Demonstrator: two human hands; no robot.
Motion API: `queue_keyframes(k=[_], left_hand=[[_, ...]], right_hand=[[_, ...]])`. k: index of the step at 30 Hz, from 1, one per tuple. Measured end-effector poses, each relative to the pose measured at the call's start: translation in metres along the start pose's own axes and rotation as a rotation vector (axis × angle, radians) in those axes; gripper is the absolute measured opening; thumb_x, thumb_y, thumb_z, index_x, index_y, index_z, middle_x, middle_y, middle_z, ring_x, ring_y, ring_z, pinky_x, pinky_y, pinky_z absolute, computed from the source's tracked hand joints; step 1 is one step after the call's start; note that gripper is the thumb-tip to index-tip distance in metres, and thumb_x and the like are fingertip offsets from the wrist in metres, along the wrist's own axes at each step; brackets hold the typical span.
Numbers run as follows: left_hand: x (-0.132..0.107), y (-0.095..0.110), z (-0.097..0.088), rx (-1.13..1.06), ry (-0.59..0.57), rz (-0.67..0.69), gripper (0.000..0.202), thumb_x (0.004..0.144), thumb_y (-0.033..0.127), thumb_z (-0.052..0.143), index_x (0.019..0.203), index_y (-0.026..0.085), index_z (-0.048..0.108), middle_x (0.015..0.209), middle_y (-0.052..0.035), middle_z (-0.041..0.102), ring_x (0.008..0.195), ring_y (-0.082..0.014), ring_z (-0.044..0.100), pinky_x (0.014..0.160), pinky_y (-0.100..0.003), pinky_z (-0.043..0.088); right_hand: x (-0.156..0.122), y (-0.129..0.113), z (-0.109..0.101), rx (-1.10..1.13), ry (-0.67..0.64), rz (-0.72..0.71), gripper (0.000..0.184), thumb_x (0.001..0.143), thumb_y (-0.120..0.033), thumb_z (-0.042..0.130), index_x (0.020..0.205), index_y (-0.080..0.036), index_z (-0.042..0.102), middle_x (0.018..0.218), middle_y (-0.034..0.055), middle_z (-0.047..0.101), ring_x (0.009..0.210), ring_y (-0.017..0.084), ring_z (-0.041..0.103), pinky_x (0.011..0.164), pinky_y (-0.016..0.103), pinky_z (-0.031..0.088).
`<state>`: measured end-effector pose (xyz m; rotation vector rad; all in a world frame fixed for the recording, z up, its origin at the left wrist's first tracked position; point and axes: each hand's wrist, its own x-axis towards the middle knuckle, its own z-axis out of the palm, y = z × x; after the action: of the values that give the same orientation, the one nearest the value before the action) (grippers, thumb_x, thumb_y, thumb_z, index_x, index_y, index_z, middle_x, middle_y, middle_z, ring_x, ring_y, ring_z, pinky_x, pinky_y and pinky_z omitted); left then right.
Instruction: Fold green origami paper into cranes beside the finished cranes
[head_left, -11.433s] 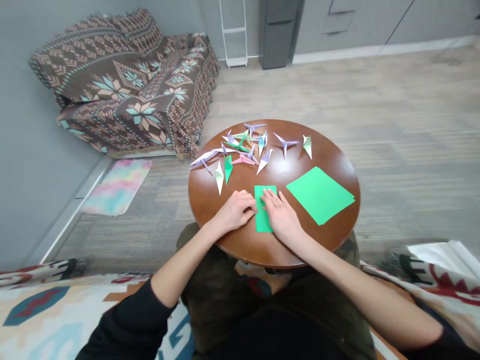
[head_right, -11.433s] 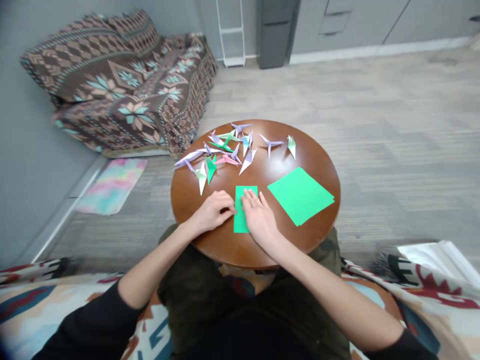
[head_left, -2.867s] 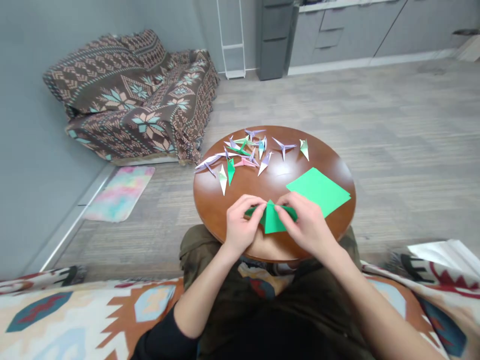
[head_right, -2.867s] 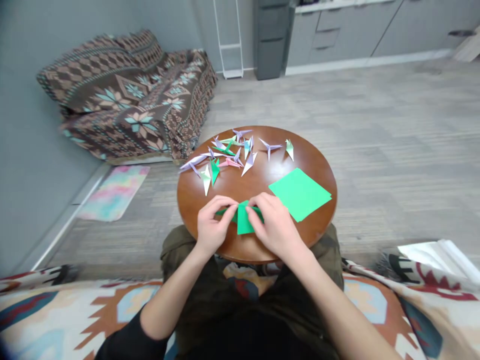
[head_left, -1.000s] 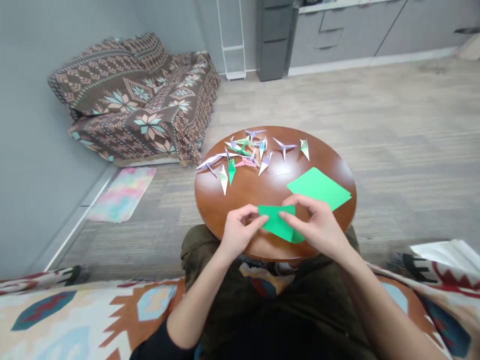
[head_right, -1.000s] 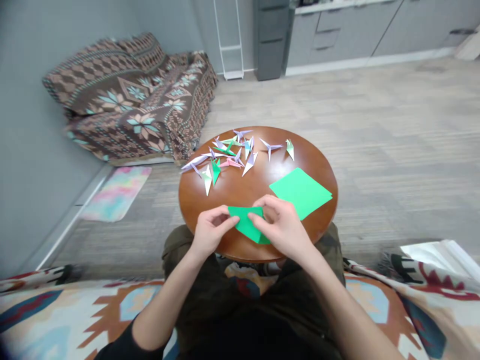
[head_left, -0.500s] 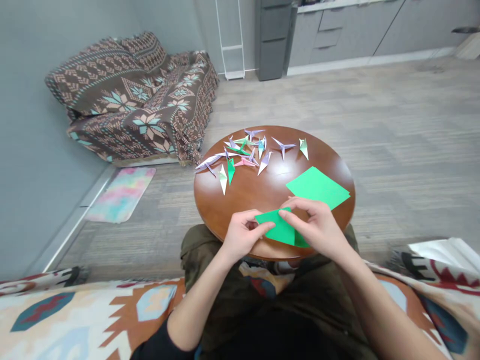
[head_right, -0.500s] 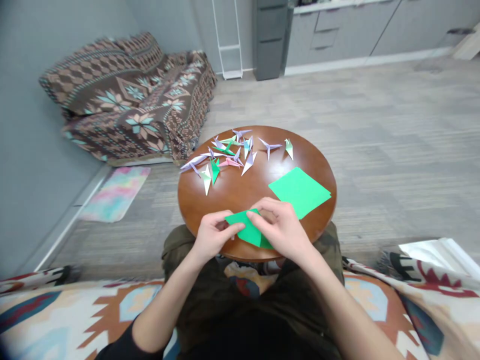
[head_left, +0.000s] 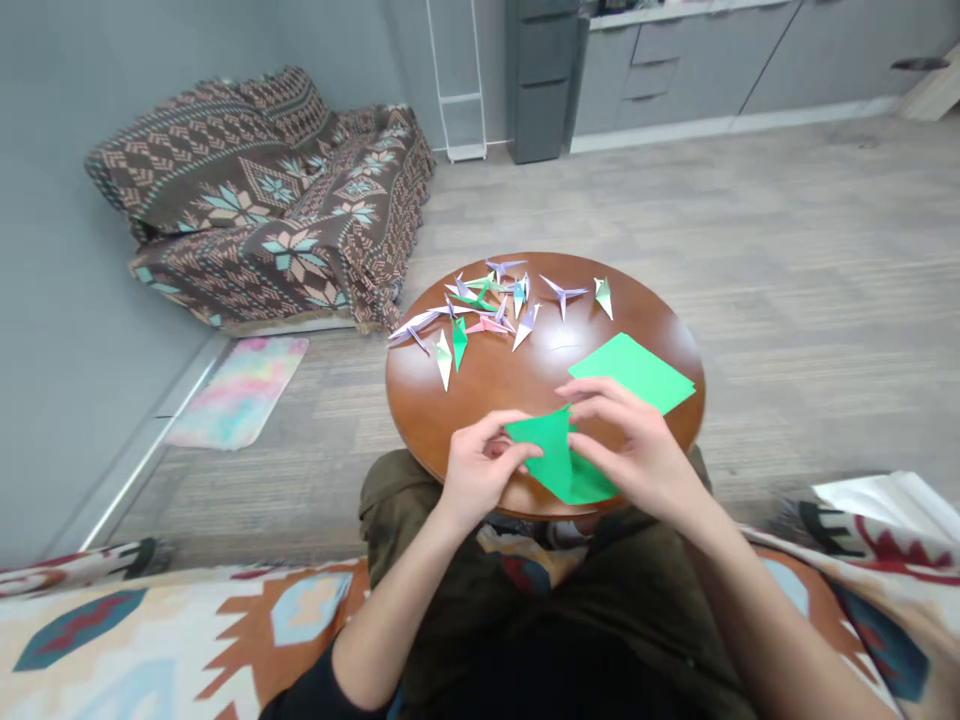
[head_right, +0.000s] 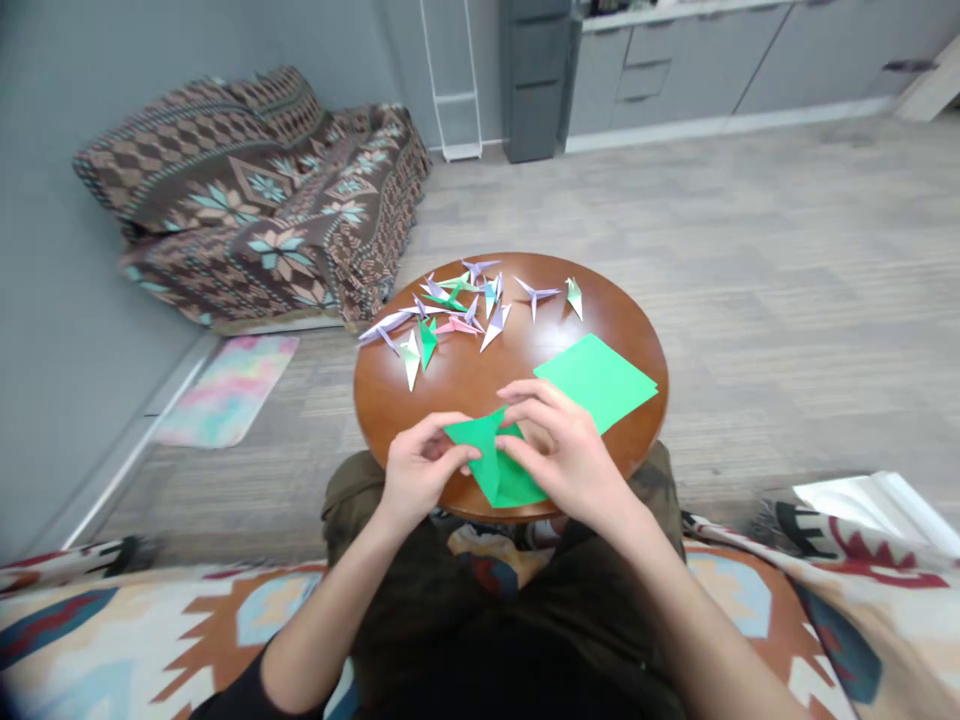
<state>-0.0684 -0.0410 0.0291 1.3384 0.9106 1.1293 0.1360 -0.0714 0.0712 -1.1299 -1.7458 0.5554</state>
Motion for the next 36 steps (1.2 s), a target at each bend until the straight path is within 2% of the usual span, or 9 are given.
queue_keyframes(k=[4,6,13,21,27,30,36], left_hand=[[-0.006,-0.004,-0.003,0.255,-0.032,0.238,0.033,0.081,0.027,0.085,0.114,0.025,0.079,0.094,-0.0037,0.079,0.063,-0.0129,0.069,0.06,-0.023,0.06],[-0.007,-0.005,-0.004,0.339,-0.037,0.334,0.031,0.084,0.027,0.083,0.116,0.026,0.079,0.095,-0.0042,0.079,0.068,-0.0138,0.069,0.063,-0.023,0.059],[-0.008,-0.001,-0.002,0.375,0.002,0.449,0.028,0.089,0.021,0.077,0.117,0.026,0.079,0.092,-0.0038,0.08,0.072,-0.014,0.07,0.065,-0.022,0.056],[-0.009,0.001,0.0,0.39,0.028,0.44,0.028,0.088,0.021,0.08,0.116,0.026,0.08,0.094,-0.0034,0.081,0.074,-0.0142,0.071,0.07,-0.023,0.057],[-0.009,-0.003,0.001,0.368,0.038,0.432,0.03,0.086,0.02,0.082,0.115,0.026,0.079,0.095,-0.0017,0.081,0.072,-0.0113,0.069,0.07,-0.021,0.057],[-0.009,-0.003,0.0,0.361,0.052,0.434,0.029,0.086,0.018,0.082,0.114,0.025,0.079,0.097,-0.0009,0.082,0.071,-0.0099,0.069,0.07,-0.019,0.057],[-0.009,-0.001,0.0,0.358,0.082,0.398,0.027,0.086,0.02,0.082,0.112,0.024,0.078,0.1,-0.0015,0.082,0.073,-0.0106,0.071,0.07,-0.019,0.058]], right_hand=[[0.0,-0.001,0.003,0.024,0.008,0.068,0.006,0.09,-0.024,0.073,0.085,-0.025,0.071,0.121,0.0105,0.075,0.117,0.028,0.07,0.1,0.046,0.056],[-0.001,0.0,0.006,0.046,0.036,0.088,0.009,0.089,-0.02,0.071,0.081,-0.024,0.072,0.119,0.0102,0.076,0.114,0.028,0.071,0.099,0.045,0.057],[-0.002,-0.001,0.01,0.161,0.089,0.136,0.015,0.086,-0.012,0.07,0.081,-0.024,0.077,0.116,0.0081,0.079,0.112,0.025,0.073,0.098,0.042,0.057],[-0.001,-0.001,0.012,0.272,0.141,0.229,0.012,0.082,-0.015,0.075,0.076,-0.024,0.079,0.113,0.008,0.081,0.109,0.026,0.074,0.099,0.044,0.057],[0.001,0.001,0.01,0.346,0.266,0.321,0.008,0.083,-0.024,0.079,0.075,-0.024,0.079,0.107,0.0085,0.08,0.11,0.027,0.073,0.1,0.045,0.054],[0.002,0.0,0.005,0.303,0.311,0.3,0.009,0.087,-0.027,0.078,0.079,-0.024,0.078,0.107,0.0079,0.079,0.108,0.025,0.072,0.1,0.043,0.053],[0.002,-0.002,-0.002,0.168,0.171,0.207,0.017,0.097,-0.029,0.068,0.083,-0.024,0.077,0.11,0.008,0.079,0.111,0.025,0.072,0.099,0.042,0.053]])
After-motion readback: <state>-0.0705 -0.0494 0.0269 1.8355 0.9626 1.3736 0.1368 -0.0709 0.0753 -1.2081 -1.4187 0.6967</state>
